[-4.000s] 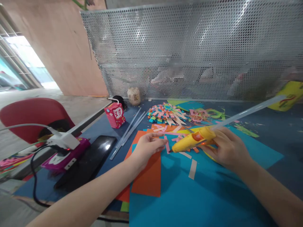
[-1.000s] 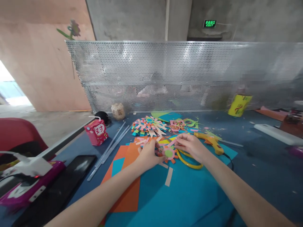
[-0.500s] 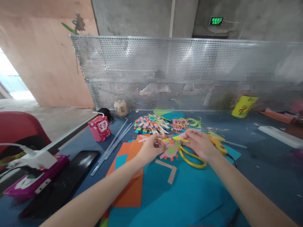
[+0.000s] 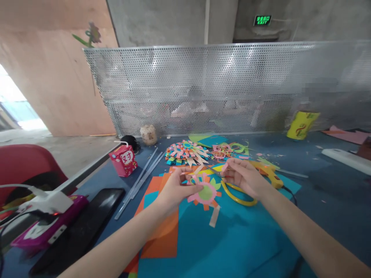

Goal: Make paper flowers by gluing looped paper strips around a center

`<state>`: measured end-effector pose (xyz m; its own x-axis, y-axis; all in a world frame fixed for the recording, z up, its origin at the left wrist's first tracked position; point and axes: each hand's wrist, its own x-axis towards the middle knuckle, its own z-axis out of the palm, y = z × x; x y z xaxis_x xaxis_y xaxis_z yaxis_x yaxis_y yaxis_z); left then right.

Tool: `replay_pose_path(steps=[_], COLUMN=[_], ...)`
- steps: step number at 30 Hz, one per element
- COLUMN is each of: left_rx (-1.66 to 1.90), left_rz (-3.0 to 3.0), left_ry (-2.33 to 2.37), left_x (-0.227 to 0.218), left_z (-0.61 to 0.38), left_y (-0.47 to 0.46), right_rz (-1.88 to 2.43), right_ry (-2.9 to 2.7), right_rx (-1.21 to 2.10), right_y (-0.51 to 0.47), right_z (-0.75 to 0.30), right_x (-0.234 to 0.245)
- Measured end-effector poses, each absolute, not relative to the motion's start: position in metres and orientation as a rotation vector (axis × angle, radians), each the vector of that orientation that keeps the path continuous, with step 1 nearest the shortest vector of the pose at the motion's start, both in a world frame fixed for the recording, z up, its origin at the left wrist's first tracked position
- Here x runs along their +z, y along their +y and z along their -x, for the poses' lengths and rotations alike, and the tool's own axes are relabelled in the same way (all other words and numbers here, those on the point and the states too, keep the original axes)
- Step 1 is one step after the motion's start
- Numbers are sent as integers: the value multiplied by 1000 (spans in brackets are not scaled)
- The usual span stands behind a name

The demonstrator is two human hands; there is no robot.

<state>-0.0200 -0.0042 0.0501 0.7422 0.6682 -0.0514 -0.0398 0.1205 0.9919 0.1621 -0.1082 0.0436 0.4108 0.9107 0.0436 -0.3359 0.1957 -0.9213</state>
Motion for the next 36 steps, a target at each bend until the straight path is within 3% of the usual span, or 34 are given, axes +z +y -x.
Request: replay_pose_path(steps=[15,25,29,36], left_rx=[767,531,501,513], left_rz=[-1337,-1401,-1434,-1460], left_ry=[536,434,445,510], left_x=[48,46,50,56], left_z=[29,30,32,32], left_y=[-14,-11,-8,-7], right_rz=[902,876,851,960], right_ry=[-787,-811,-814,-660], right_rx=[1255,1279,1195,761], right_y=[-115,-121,-121,-116], right_z=[-138,-136,-136,-140], right_x=[42,44,50,55])
